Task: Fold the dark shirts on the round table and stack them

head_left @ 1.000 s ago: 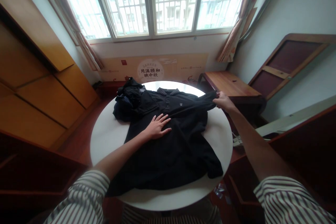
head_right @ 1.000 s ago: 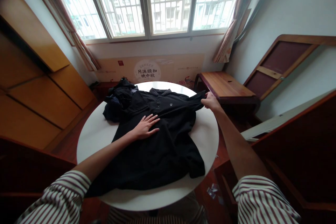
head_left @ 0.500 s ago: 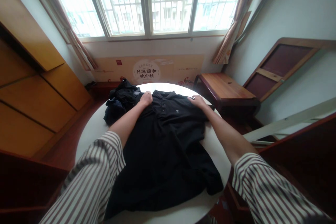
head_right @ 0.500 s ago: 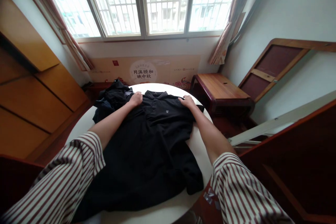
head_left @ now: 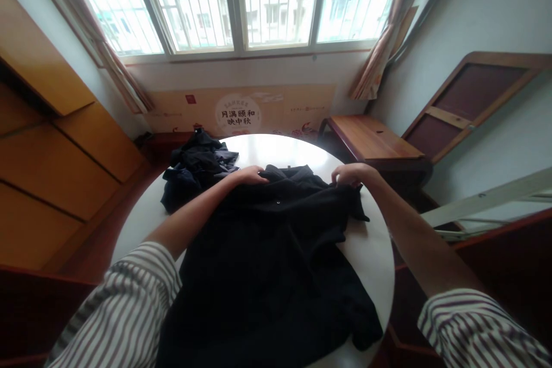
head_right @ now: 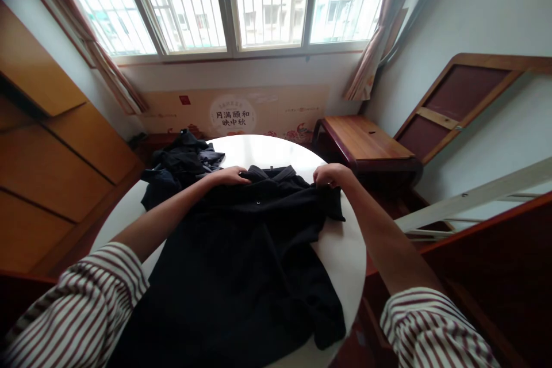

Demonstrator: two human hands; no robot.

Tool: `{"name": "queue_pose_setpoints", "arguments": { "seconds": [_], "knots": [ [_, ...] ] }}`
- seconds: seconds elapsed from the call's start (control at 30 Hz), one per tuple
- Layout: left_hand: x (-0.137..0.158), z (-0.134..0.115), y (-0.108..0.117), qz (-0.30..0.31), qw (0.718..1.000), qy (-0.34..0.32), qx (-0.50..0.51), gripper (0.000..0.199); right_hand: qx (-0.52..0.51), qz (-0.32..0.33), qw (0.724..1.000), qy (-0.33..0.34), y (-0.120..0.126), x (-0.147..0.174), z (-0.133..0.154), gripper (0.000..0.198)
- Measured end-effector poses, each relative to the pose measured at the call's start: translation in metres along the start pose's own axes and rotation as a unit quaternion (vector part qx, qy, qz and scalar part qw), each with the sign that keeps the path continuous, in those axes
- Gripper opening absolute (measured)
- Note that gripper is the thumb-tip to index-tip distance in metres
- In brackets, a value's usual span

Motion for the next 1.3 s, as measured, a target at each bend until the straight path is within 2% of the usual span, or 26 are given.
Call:
{"name": "queue_pose_setpoints", "arguments": {
  "seconds": [0.13, 0.2, 0.27, 0.33, 0.37, 0.47, 0.5, 0.57, 0.63, 0.67, 0.73, 0.83, 0.93, 1.0, 1.1, 1.2, 1.3],
  "knots": [
    [0.01, -0.015, -0.01, -0.01, 1.0, -0.015, -0.008, 0.036, -0.065, 0.039, 0.997, 0.002, -0.008, 0.001, 0.014, 0.048],
    [0.01, -0.019, -0.01, -0.04, 0.999, -0.022, -0.008, 0.036, -0.082, 0.013, 0.996, 0.019, -0.009, -0.004, 0.028, 0.042],
    [0.005, -0.021, -0.003, -0.093, 0.995, -0.03, -0.005, 0.039, -0.07, -0.027, 0.997, 0.028, -0.003, -0.012, 0.039, 0.026],
    [-0.004, -0.021, 0.015, -0.177, 0.984, -0.029, 0.002, 0.04, -0.062, -0.077, 0.995, 0.031, 0.014, -0.02, 0.046, 0.015],
    [-0.01, -0.021, 0.027, -0.225, 0.974, -0.024, 0.01, 0.04, -0.06, -0.11, 0.992, 0.03, 0.027, -0.025, 0.049, 0.016],
    [-0.028, -0.023, 0.06, -0.337, 0.94, -0.011, 0.047, 0.046, -0.053, -0.24, 0.969, 0.012, 0.075, -0.037, 0.056, 0.035],
    [-0.033, -0.025, 0.066, -0.35, 0.935, -0.014, 0.059, 0.049, -0.051, -0.276, 0.96, 0.004, 0.089, -0.039, 0.059, 0.041],
    [-0.038, -0.034, 0.067, -0.34, 0.937, -0.038, 0.068, 0.053, -0.051, -0.313, 0.949, -0.003, 0.101, -0.038, 0.067, 0.049],
    [-0.025, -0.046, 0.054, -0.296, 0.95, -0.085, 0.057, 0.051, -0.05, -0.307, 0.95, 0.027, 0.092, -0.026, 0.078, 0.046],
    [-0.01, -0.053, 0.044, -0.271, 0.955, -0.114, 0.047, 0.049, -0.05, -0.296, 0.952, 0.059, 0.081, -0.013, 0.084, 0.041],
    [0.037, -0.066, 0.019, -0.232, 0.956, -0.18, 0.027, 0.043, -0.049, -0.27, 0.95, 0.149, 0.047, 0.029, 0.095, 0.033],
    [0.139, -0.08, -0.018, -0.18, 0.945, -0.274, 0.0, 0.033, -0.057, -0.246, 0.926, 0.28, -0.012, 0.125, 0.103, 0.029],
    [0.239, -0.082, -0.048, -0.116, 0.94, -0.322, -0.012, 0.03, -0.091, -0.247, 0.905, 0.333, -0.059, 0.224, 0.097, 0.025],
    [0.289, -0.077, -0.059, -0.092, 0.942, -0.323, -0.015, 0.034, -0.101, -0.244, 0.9, 0.347, -0.083, 0.274, 0.094, 0.029],
    [0.332, -0.066, -0.065, -0.093, 0.948, -0.302, -0.024, 0.054, -0.077, -0.282, 0.895, 0.336, -0.109, 0.315, 0.089, 0.044],
    [0.346, -0.055, -0.066, -0.109, 0.954, -0.277, -0.039, 0.042, -0.055, -0.354, 0.88, 0.313, -0.123, 0.327, 0.082, 0.032],
    [0.35, -0.047, -0.065, -0.122, 0.955, -0.265, -0.055, 0.038, -0.056, -0.389, 0.871, 0.295, -0.125, 0.33, 0.073, 0.036]
  ]
}}
Point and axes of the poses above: each hand's wrist, its own x-axis away from the middle knuckle, its own y-axis out of the back of the hand, z = x × y, the point moved 7 cm from there along -x, towards the middle knuckle, and after that the axes turned 7 degrees about -z, right-handed, at the moved point
